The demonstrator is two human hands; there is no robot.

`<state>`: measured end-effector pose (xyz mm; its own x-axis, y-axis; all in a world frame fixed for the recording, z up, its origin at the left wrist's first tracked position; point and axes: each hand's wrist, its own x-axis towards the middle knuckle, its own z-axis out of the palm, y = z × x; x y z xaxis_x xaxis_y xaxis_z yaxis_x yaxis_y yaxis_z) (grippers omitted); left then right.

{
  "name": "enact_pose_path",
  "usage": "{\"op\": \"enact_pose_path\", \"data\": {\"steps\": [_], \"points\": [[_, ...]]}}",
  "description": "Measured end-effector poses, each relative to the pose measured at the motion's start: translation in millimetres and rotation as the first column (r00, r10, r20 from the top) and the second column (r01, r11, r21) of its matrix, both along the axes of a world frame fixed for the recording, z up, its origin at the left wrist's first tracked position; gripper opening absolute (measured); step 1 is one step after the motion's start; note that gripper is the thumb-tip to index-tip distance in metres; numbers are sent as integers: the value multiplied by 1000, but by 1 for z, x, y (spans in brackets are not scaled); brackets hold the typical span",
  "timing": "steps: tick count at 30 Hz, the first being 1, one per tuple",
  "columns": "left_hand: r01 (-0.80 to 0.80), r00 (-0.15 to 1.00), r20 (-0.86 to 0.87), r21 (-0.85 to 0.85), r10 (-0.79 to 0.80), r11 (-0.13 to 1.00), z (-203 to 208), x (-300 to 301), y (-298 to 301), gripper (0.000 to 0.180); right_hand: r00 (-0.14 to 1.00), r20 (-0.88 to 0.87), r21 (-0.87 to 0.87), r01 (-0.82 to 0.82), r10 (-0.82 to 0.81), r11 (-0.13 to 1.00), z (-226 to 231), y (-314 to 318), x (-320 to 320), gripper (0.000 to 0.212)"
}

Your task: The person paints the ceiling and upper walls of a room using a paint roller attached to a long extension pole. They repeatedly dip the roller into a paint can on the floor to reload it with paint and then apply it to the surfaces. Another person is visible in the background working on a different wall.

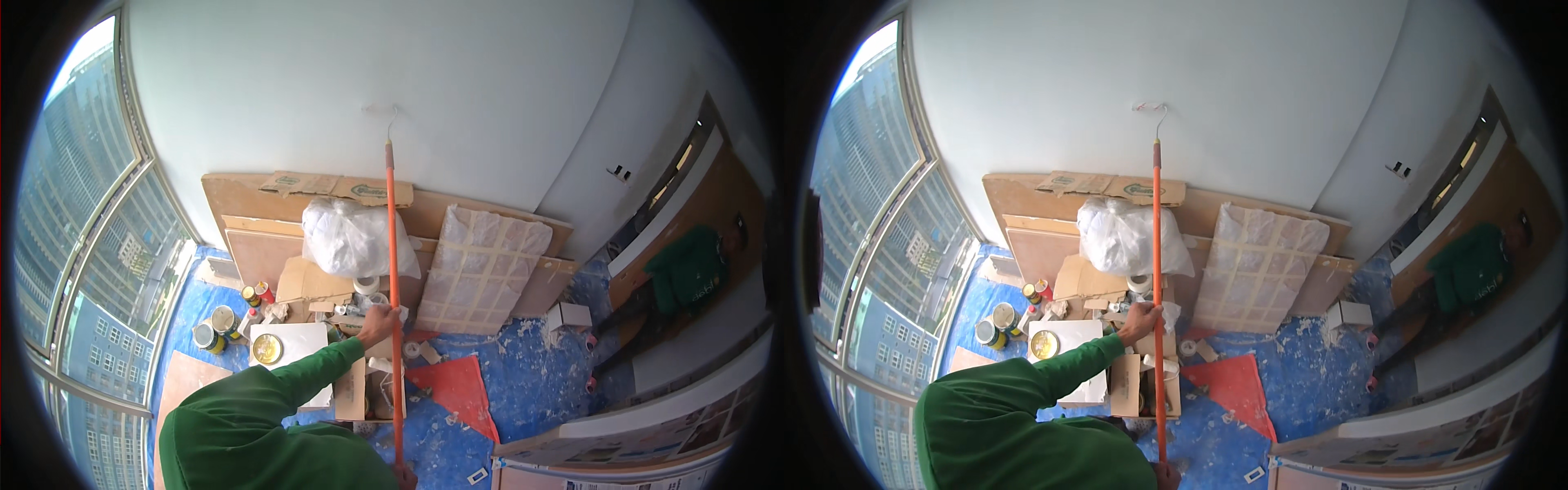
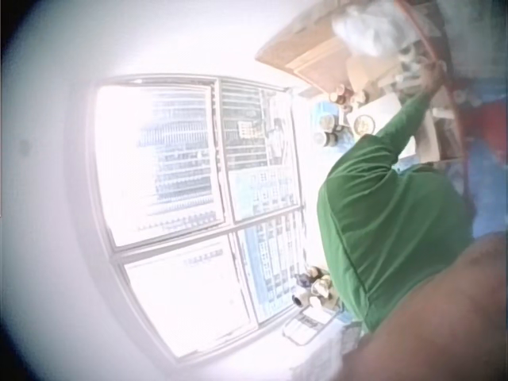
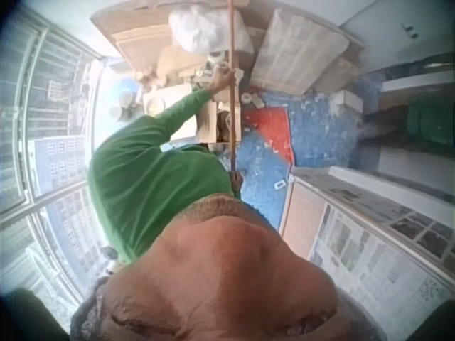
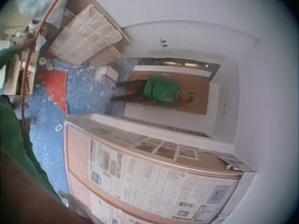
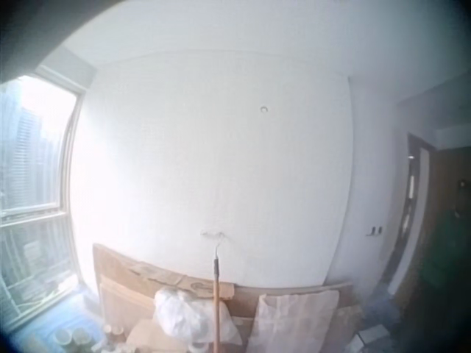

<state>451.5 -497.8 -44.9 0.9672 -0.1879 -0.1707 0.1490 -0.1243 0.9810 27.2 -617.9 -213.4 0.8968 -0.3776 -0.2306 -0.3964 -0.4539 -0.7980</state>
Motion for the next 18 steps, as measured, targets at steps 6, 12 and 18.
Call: {"op": "enact_pose_path", "data": {"steps": [6, 12, 18], "points": [[13, 990, 137, -37, -7, 999, 33, 32, 3, 36, 1000, 14, 200, 10, -13, 980, 42, 5, 41, 33], [-59, 948, 312, -9, 59, 998, 119, 86, 4, 36, 986, 143, 336, 34, -86, 941, 84, 18, 126, 27], [-45, 949, 306, -92, 71, 995, 108, 95, 2, 35, 989, 95, 320, 80, -116, 944, 97, 13, 125, 28]]}}
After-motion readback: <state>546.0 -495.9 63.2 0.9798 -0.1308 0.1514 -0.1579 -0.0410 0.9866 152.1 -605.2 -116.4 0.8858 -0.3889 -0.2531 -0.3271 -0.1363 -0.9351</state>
